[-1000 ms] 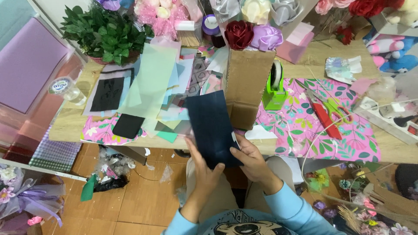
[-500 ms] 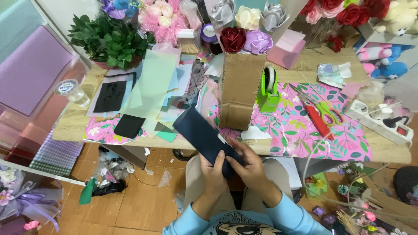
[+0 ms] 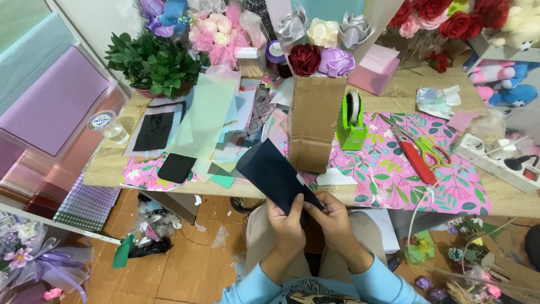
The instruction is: The person assembles a bouquet by wrapping colorful paper around a cardboard base holding artificial roses, using adhesive tape to secure the layers.
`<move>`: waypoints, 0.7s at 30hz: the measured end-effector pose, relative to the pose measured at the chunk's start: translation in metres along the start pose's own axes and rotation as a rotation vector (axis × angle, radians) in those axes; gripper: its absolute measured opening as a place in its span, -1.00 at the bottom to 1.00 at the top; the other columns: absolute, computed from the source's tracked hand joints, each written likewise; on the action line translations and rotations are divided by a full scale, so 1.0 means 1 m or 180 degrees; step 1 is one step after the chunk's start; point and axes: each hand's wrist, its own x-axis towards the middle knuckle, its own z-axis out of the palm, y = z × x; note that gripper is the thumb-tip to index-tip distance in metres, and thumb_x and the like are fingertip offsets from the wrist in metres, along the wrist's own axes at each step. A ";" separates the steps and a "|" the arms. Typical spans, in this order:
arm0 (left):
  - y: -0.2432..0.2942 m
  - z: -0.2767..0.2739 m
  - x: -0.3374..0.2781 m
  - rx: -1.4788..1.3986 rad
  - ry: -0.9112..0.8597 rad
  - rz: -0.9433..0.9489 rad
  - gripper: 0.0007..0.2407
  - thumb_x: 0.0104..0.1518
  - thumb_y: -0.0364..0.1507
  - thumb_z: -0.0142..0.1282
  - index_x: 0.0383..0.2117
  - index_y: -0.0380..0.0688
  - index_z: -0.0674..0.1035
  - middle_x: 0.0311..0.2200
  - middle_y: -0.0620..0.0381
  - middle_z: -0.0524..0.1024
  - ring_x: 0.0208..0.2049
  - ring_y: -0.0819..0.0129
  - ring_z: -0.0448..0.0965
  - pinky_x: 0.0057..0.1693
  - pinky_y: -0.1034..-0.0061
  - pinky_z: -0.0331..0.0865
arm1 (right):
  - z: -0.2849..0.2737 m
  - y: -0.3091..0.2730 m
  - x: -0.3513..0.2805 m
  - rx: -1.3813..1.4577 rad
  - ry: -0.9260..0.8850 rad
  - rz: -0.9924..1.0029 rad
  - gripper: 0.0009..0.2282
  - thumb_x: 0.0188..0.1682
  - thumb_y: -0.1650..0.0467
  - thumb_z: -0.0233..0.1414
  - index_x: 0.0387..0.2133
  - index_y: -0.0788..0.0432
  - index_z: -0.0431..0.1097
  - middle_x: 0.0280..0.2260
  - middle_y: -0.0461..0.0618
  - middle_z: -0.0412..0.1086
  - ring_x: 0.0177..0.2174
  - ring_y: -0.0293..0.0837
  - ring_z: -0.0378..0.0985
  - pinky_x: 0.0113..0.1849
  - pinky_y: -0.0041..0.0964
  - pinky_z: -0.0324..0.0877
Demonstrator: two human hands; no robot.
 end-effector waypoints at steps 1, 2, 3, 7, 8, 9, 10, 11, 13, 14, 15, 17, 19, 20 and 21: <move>-0.002 -0.003 0.001 -0.0007 -0.0005 0.0005 -0.51 0.01 -0.58 0.28 0.14 -0.25 0.43 -0.01 -0.08 0.58 -0.02 0.17 0.59 0.20 0.35 0.45 | -0.002 0.000 0.002 -0.0004 -0.0002 -0.0009 -0.96 -0.02 0.54 0.13 -0.38 0.22 0.43 -0.32 -0.01 0.44 -0.27 -0.21 0.47 -0.16 -0.35 0.42; -0.003 -0.005 0.002 0.0017 -0.0210 0.0027 -0.55 0.05 -0.57 0.25 0.13 -0.26 0.43 -0.02 -0.07 0.58 -0.03 0.21 0.58 0.18 0.38 0.45 | -0.004 0.000 0.003 0.0058 0.0041 -0.0053 -0.93 -0.06 0.56 0.16 -0.38 0.22 0.43 -0.37 -0.02 0.45 -0.30 -0.23 0.48 -0.18 -0.35 0.41; -0.005 -0.007 0.004 0.0044 -0.0417 0.0047 -0.58 0.09 -0.57 0.22 0.12 -0.26 0.43 -0.03 -0.06 0.58 -0.05 0.25 0.57 0.17 0.40 0.45 | -0.006 0.000 0.005 0.0122 0.0087 -0.0095 -0.90 -0.09 0.58 0.18 -0.39 0.22 0.43 -0.41 -0.03 0.45 -0.34 -0.24 0.48 -0.20 -0.36 0.41; -0.002 -0.008 0.010 0.0086 -0.0471 -0.0095 -0.58 0.09 -0.59 0.23 0.11 -0.24 0.43 -0.09 -0.07 0.60 -0.09 0.27 0.59 0.14 0.40 0.46 | -0.023 0.007 0.013 -0.0095 0.0271 -0.0032 -0.79 -0.18 0.62 0.24 -0.32 0.17 0.46 -0.36 -0.06 0.46 -0.29 -0.21 0.49 -0.19 -0.37 0.39; 0.000 -0.008 0.011 0.0036 -0.0394 -0.0220 -0.62 0.09 -0.61 0.23 0.07 -0.25 0.47 -0.14 -0.07 0.62 -0.13 0.25 0.61 0.09 0.38 0.50 | -0.022 0.003 0.014 -0.0058 0.0277 -0.0004 -0.78 -0.19 0.61 0.25 -0.30 0.19 0.45 -0.35 -0.03 0.47 -0.30 -0.20 0.51 -0.20 -0.37 0.44; 0.002 -0.007 0.012 -0.0017 -0.0319 -0.0340 -0.66 0.09 -0.64 0.23 0.02 -0.26 0.51 -0.19 -0.07 0.64 -0.17 0.24 0.64 0.04 0.35 0.54 | -0.022 -0.001 0.015 -0.0023 0.0280 0.0018 -0.77 -0.19 0.60 0.26 -0.28 0.22 0.45 -0.35 0.01 0.49 -0.30 -0.18 0.52 -0.22 -0.38 0.48; -0.001 -0.010 0.013 -0.0023 -0.0333 -0.0337 -0.66 0.09 -0.64 0.23 0.02 -0.26 0.51 -0.19 -0.07 0.64 -0.17 0.24 0.64 0.04 0.35 0.54 | -0.024 -0.002 0.017 -0.0024 0.0285 0.0003 -0.77 -0.19 0.60 0.26 -0.28 0.22 0.45 -0.35 0.01 0.49 -0.30 -0.18 0.52 -0.22 -0.38 0.48; -0.004 -0.013 0.015 0.0196 -0.0388 -0.0171 -0.70 0.09 -0.60 0.24 -0.03 -0.27 0.52 -0.19 -0.05 0.64 -0.16 0.27 0.63 0.06 0.40 0.53 | -0.026 -0.004 0.018 -0.0176 0.0275 -0.0015 -0.78 -0.19 0.58 0.26 -0.29 0.21 0.46 -0.36 -0.02 0.49 -0.31 -0.19 0.52 -0.24 -0.38 0.47; -0.006 -0.016 0.016 0.0412 -0.0440 -0.0005 -0.74 0.10 -0.56 0.26 -0.09 -0.29 0.54 -0.20 -0.03 0.64 -0.15 0.30 0.62 0.08 0.44 0.51 | -0.029 -0.005 0.021 -0.0331 0.0265 -0.0034 -0.80 -0.18 0.56 0.27 -0.30 0.19 0.47 -0.36 -0.05 0.49 -0.32 -0.20 0.51 -0.26 -0.38 0.45; -0.006 -0.016 0.016 0.0528 -0.0539 0.0123 -0.77 0.11 -0.55 0.25 -0.11 -0.28 0.55 -0.21 -0.01 0.64 -0.15 0.30 0.62 0.08 0.42 0.51 | -0.031 -0.005 0.022 -0.0325 0.0210 -0.0047 -0.80 -0.17 0.55 0.26 -0.29 0.19 0.47 -0.37 -0.04 0.49 -0.34 -0.20 0.52 -0.28 -0.37 0.47; -0.005 -0.016 0.016 0.0645 -0.0635 0.0251 -0.80 0.12 -0.54 0.24 -0.14 -0.27 0.56 -0.22 0.01 0.63 -0.15 0.30 0.62 0.07 0.41 0.52 | -0.033 -0.005 0.023 -0.0319 0.0154 -0.0057 -0.81 -0.16 0.54 0.26 -0.28 0.19 0.48 -0.38 -0.03 0.49 -0.35 -0.19 0.52 -0.30 -0.36 0.49; -0.008 -0.019 0.018 0.0669 -0.0600 0.0192 -0.76 0.10 -0.53 0.26 -0.11 -0.29 0.56 -0.18 -0.03 0.64 -0.13 0.27 0.64 0.08 0.40 0.54 | -0.032 -0.003 0.023 -0.0323 0.0117 -0.0043 -0.81 -0.15 0.54 0.25 -0.27 0.20 0.47 -0.38 -0.03 0.49 -0.37 -0.20 0.52 -0.32 -0.38 0.48; -0.003 -0.016 0.019 0.0691 -0.0569 0.0130 -0.72 0.08 -0.52 0.28 -0.08 -0.30 0.57 -0.15 -0.07 0.66 -0.11 0.25 0.65 0.09 0.39 0.55 | -0.031 -0.003 0.024 -0.0330 0.0085 -0.0029 -0.81 -0.14 0.54 0.25 -0.26 0.21 0.47 -0.38 -0.02 0.49 -0.38 -0.21 0.51 -0.33 -0.39 0.48; 0.003 -0.012 0.020 0.0798 -0.0564 0.0173 -0.80 0.10 -0.50 0.27 -0.18 -0.29 0.60 -0.22 -0.01 0.66 -0.17 0.31 0.64 0.03 0.43 0.55 | -0.029 -0.004 0.025 -0.0256 0.0109 0.0027 -0.85 -0.11 0.53 0.22 -0.29 0.22 0.47 -0.41 -0.02 0.49 -0.42 -0.22 0.52 -0.36 -0.40 0.48; 0.009 -0.009 0.019 0.0912 -0.0555 0.0201 -0.86 0.11 -0.49 0.27 -0.27 -0.28 0.62 -0.29 0.05 0.67 -0.23 0.37 0.64 -0.04 0.46 0.55 | -0.028 -0.004 0.023 -0.0183 0.0140 0.0099 -0.90 -0.08 0.53 0.20 -0.32 0.23 0.47 -0.43 -0.02 0.49 -0.45 -0.22 0.52 -0.39 -0.41 0.48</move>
